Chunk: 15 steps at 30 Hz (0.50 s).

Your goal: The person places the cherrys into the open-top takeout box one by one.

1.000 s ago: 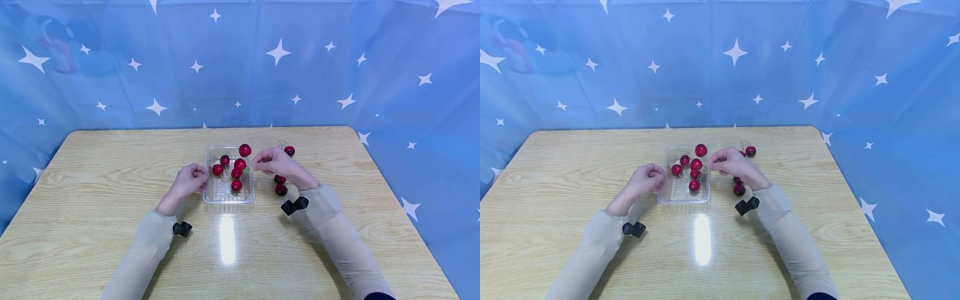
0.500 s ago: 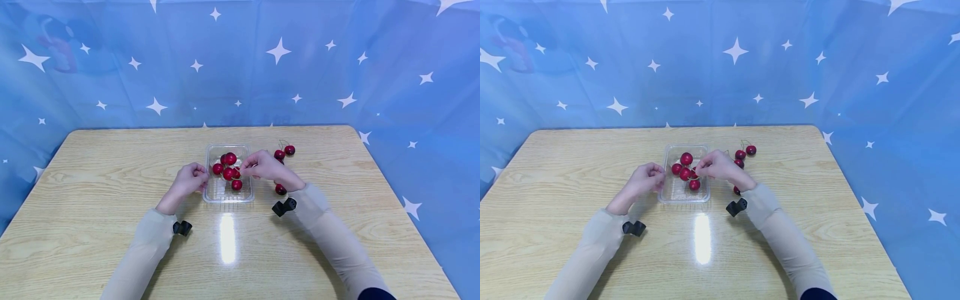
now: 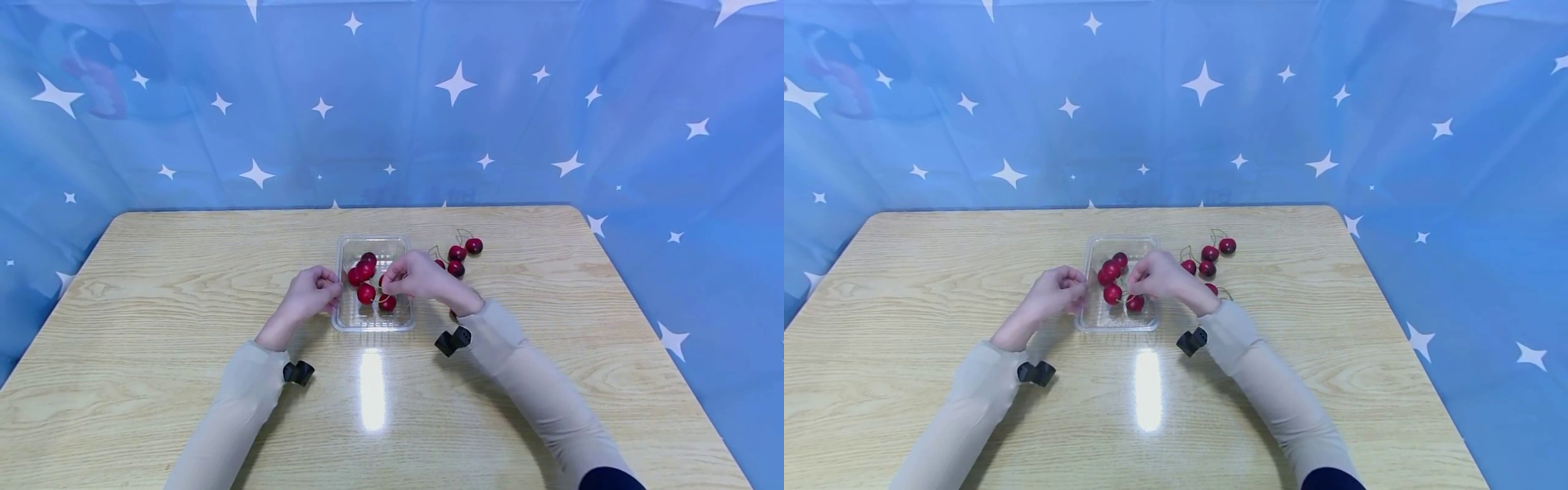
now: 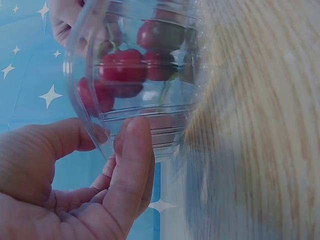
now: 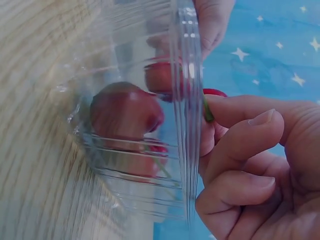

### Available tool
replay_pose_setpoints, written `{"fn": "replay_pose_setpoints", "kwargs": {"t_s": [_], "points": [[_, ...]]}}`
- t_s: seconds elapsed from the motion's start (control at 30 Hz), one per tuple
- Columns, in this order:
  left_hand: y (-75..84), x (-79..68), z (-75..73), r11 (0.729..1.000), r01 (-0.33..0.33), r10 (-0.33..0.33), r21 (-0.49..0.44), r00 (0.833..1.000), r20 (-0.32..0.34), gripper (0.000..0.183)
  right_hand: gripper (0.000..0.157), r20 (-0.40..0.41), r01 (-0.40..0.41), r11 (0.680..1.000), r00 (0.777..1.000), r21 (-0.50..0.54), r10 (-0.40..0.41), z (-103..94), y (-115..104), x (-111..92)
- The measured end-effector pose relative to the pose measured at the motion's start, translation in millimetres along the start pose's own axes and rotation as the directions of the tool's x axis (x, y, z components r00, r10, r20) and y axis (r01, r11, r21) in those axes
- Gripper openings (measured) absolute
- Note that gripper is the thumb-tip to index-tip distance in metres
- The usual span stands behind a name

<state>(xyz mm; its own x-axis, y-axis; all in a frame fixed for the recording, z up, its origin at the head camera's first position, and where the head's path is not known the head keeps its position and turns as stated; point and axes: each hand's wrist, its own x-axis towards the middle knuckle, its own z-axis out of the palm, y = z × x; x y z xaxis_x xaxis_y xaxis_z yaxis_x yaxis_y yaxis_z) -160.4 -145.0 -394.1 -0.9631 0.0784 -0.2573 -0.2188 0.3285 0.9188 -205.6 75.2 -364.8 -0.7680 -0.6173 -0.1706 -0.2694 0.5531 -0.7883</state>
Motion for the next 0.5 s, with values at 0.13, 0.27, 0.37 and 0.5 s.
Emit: {"fn": "replay_pose_setpoints", "kwargs": {"t_s": [0.13, 0.27, 0.37, 0.5], "points": [[-0.1, 0.2, 0.3, 1.0, -0.004, 0.004, 0.004, 1.0, 0.002, 0.012, 0.009, 0.0, 0.022, 0.998, 1.0, -0.055, -0.022, 2.1, -2.9, 1.2], [-0.3, 0.4, 0.4, 1.0, -0.003, 0.003, -0.005, 1.0, 0.005, 0.012, 0.01, 0.002, 0.007, 0.995, 1.0, -0.097, -0.007, 5.0, -5.3, 2.5], [-1.0, 0.7, 0.4, 1.0, -0.003, 0.003, -0.012, 1.0, 0.004, 0.011, 0.01, 0.001, 0.001, 0.991, 1.0, -0.137, -0.001, 7.5, -6.4, 3.6], [-2.0, 1.2, 0.5, 1.0, -0.011, 0.011, -0.017, 1.0, 0.004, 0.011, 0.013, -0.003, 0.013, 0.975, 1.0, -0.221, -0.014, 9.4, -7.7, 4.8]]}}
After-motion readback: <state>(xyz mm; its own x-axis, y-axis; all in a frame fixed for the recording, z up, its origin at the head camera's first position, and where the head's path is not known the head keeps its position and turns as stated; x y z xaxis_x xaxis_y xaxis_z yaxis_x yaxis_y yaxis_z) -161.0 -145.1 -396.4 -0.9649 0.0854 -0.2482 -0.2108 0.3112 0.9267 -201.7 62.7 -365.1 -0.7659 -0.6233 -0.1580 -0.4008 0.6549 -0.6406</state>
